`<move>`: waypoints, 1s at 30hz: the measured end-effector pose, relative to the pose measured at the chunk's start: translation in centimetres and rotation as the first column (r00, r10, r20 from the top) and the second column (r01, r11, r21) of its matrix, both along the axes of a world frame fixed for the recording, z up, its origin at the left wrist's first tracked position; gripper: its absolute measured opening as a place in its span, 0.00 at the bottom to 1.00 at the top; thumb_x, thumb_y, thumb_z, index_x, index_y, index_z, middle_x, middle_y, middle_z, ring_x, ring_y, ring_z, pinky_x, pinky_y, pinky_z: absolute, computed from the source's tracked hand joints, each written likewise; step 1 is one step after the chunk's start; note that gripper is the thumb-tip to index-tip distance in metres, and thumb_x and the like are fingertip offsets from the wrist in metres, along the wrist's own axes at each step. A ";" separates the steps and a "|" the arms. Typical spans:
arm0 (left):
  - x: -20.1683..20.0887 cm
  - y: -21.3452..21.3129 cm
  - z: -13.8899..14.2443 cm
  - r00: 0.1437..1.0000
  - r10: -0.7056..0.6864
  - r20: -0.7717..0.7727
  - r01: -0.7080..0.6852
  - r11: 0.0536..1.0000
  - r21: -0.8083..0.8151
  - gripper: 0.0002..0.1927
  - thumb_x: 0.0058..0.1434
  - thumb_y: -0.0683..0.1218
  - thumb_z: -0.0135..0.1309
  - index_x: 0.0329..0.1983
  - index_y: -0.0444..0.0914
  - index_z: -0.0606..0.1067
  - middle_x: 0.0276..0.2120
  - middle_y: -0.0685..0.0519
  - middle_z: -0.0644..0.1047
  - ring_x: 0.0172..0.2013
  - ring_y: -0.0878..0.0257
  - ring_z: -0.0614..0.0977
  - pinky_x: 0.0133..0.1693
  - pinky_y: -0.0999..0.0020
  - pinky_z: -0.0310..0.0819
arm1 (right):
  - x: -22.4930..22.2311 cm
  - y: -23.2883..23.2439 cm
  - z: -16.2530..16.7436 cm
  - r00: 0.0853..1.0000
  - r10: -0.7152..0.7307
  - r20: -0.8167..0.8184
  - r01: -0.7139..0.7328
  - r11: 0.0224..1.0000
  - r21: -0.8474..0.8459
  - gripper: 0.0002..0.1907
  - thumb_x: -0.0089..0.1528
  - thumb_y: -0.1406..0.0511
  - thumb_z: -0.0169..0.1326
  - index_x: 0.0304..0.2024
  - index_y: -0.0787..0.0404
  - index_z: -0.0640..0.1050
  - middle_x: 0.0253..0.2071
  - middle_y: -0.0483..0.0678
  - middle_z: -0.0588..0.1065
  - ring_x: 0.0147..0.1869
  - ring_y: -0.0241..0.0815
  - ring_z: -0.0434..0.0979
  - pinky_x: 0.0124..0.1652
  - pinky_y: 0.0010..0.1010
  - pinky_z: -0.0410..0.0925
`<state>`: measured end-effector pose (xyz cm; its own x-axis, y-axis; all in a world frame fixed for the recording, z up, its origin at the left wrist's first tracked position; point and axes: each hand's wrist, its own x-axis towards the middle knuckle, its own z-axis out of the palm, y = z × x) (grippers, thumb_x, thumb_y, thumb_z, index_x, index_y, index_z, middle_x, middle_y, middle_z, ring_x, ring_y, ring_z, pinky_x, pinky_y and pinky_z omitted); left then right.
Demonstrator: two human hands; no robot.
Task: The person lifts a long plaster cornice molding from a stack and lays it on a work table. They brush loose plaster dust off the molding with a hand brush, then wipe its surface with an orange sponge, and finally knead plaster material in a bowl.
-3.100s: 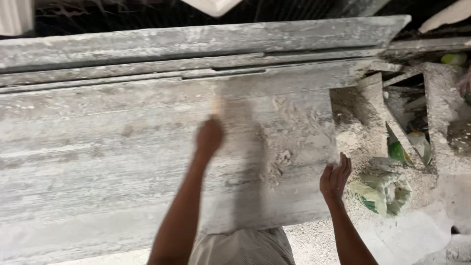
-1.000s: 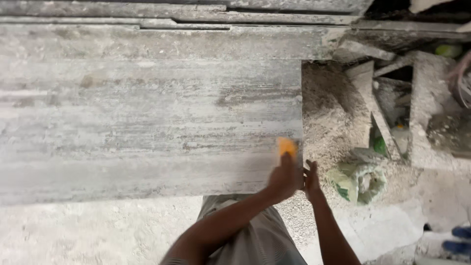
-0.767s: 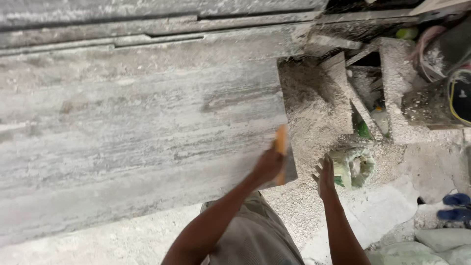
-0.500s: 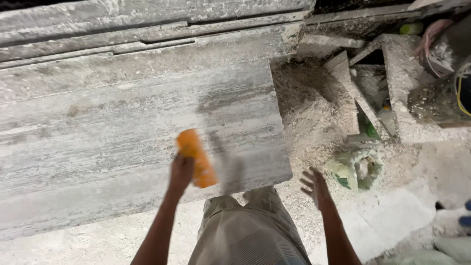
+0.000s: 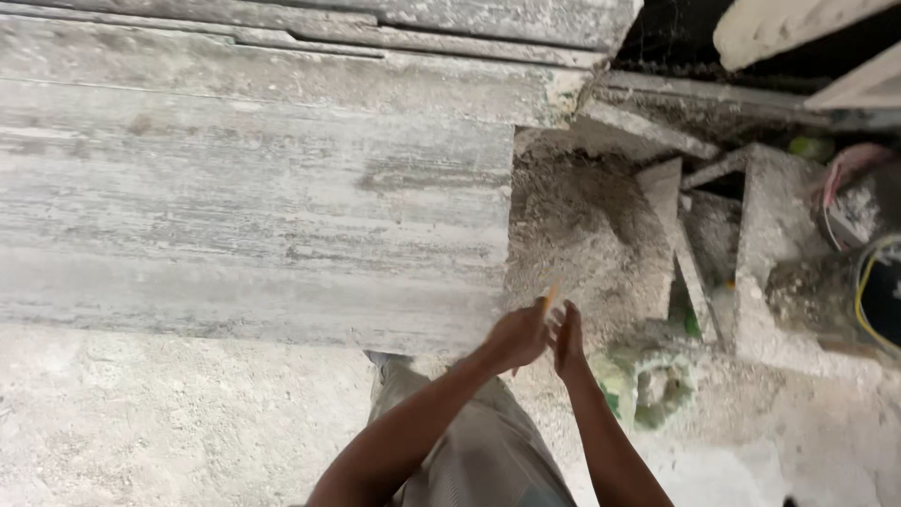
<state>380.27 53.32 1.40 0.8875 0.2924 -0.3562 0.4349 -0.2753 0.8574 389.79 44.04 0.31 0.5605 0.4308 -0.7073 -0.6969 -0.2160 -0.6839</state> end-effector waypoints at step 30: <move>-28.3 4.0 4.5 0.381 0.920 0.088 -0.917 0.388 -0.091 0.21 0.67 0.49 0.47 0.59 0.33 0.69 0.31 0.39 0.81 0.32 0.53 0.84 0.36 0.57 0.78 | -0.4 19.1 2.0 0.951 0.290 0.103 -0.245 0.915 -0.320 0.26 0.75 0.52 0.37 0.68 0.61 0.67 0.70 0.57 0.66 0.68 0.59 0.68 0.60 0.57 0.65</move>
